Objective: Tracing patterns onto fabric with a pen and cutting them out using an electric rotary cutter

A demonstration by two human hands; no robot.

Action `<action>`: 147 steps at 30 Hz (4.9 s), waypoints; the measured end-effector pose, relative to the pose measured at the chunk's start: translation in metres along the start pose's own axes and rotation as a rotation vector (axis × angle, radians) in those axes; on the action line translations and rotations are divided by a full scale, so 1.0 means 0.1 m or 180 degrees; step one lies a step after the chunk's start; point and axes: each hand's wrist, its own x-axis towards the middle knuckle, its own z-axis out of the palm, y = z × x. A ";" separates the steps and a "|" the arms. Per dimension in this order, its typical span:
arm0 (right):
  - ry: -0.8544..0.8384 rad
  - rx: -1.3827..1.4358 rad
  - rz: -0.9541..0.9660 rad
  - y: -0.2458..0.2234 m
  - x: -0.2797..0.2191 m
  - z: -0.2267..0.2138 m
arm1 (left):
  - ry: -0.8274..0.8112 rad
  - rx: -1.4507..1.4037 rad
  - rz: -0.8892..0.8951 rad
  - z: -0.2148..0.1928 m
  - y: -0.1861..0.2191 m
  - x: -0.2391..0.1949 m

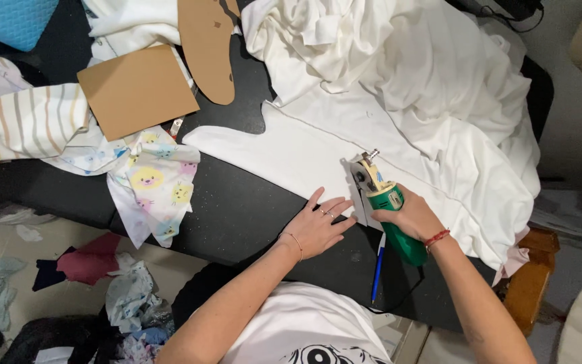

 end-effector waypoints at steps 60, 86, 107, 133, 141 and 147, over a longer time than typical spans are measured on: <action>-0.0529 -0.2345 -0.1745 -1.62 1.04 -0.41 | 0.1194 0.1008 -0.1563 -0.72 -0.90 -0.60; 0.0343 0.1077 -0.0477 0.04 -0.40 0.54 | 0.0583 0.1025 -0.1445 -0.79 -1.00 -0.24; 0.0208 0.1319 0.1175 -0.80 -0.71 1.05 | -0.0334 0.0325 0.0561 -0.85 -1.14 -0.58; 0.0196 0.1444 0.1073 -0.75 -0.64 0.95 | 0.0356 -0.0094 0.0148 -0.68 -1.11 -0.45; 0.0110 0.1120 0.0892 -0.81 -0.57 0.81 | 0.0326 -0.0081 0.0062 -0.70 -1.10 -0.47; 0.0024 0.0788 0.0702 -0.76 -0.43 0.70 | 0.0385 -0.0094 0.0060 -0.70 -1.10 -0.47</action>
